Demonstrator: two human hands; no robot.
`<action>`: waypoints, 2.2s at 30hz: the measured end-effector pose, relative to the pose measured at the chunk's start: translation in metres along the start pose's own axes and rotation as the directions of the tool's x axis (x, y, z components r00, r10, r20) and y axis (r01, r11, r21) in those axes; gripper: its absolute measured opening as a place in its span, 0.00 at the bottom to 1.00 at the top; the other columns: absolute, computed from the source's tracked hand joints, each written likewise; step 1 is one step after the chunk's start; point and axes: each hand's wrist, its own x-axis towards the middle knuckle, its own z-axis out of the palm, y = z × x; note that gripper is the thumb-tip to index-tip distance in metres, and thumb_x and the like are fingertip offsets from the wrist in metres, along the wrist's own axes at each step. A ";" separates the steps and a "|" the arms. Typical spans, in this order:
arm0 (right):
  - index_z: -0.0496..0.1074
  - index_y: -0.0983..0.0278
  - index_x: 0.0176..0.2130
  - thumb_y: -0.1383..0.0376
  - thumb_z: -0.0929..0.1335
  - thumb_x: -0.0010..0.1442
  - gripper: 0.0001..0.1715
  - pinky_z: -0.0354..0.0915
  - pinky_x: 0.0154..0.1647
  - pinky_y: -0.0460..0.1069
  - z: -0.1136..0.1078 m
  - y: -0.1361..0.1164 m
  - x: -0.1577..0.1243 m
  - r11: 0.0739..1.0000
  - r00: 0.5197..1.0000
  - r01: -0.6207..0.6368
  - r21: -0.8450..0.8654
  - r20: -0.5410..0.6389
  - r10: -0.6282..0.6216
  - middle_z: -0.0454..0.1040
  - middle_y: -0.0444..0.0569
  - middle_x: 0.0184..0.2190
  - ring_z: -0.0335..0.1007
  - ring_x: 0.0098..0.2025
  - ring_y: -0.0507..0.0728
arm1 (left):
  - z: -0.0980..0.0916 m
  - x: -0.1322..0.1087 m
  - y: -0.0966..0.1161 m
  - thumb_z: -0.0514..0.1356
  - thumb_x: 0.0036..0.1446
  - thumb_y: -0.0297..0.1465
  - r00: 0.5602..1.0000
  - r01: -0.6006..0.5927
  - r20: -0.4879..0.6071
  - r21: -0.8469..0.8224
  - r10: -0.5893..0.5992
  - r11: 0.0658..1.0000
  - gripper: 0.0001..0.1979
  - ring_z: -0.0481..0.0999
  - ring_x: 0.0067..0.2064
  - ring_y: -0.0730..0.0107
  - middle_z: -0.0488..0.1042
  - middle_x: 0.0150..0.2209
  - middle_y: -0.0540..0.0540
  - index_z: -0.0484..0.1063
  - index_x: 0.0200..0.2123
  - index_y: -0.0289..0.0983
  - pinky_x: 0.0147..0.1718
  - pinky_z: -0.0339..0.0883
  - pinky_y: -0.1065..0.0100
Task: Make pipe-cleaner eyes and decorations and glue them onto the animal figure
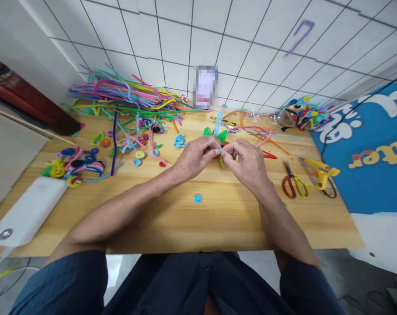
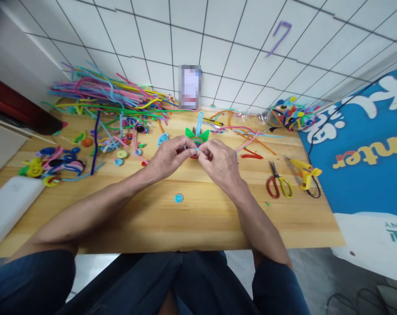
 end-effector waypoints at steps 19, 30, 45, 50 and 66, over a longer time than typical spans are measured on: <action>0.76 0.61 0.32 0.69 0.68 0.61 0.07 0.63 0.36 0.50 -0.001 -0.001 -0.001 1.000 0.999 0.012 -0.028 0.048 -0.011 0.75 0.45 0.27 0.69 0.31 0.54 | 0.002 0.000 -0.001 0.63 0.61 0.30 0.999 0.052 0.004 -0.058 -0.051 0.997 0.05 0.70 0.33 0.71 0.76 0.32 0.49 0.74 0.32 0.36 0.35 0.64 0.68; 0.78 0.62 0.33 0.63 0.70 0.61 0.06 0.61 0.28 0.47 0.002 0.001 0.001 0.942 0.972 -0.234 0.242 0.082 0.220 0.76 0.43 0.25 0.66 0.25 0.51 | 0.014 -0.004 -0.008 0.70 0.57 0.43 0.956 0.242 -0.052 -0.420 -0.289 0.875 0.16 0.70 0.30 0.74 0.74 0.29 0.51 0.72 0.33 0.37 0.31 0.66 0.69; 0.76 0.60 0.31 0.70 0.68 0.58 0.06 0.63 0.34 0.50 0.000 -0.003 0.000 0.999 0.998 -0.038 -0.021 0.046 0.039 0.75 0.45 0.27 0.69 0.30 0.54 | 0.002 0.000 -0.002 0.63 0.61 0.31 0.996 0.088 0.009 -0.054 -0.087 0.995 0.05 0.71 0.33 0.71 0.76 0.32 0.49 0.74 0.33 0.37 0.34 0.64 0.68; 0.78 0.60 0.33 0.65 0.70 0.61 0.05 0.61 0.30 0.48 -0.002 -0.001 0.001 0.983 0.988 -0.137 0.124 0.087 0.126 0.76 0.44 0.26 0.68 0.27 0.53 | 0.007 -0.002 -0.006 0.65 0.60 0.38 0.982 0.180 -0.015 -0.256 -0.190 0.950 0.11 0.70 0.32 0.71 0.74 0.30 0.50 0.72 0.33 0.37 0.34 0.66 0.68; 0.74 0.60 0.29 0.72 0.68 0.56 0.07 0.62 0.34 0.50 -0.002 -0.002 0.000 0.998 0.998 -0.050 -0.027 0.038 0.051 0.75 0.44 0.26 0.69 0.29 0.54 | -0.002 0.003 -0.005 0.64 0.61 0.34 0.998 0.043 0.045 -0.023 -0.042 0.999 0.07 0.71 0.33 0.70 0.77 0.31 0.48 0.76 0.32 0.37 0.35 0.64 0.67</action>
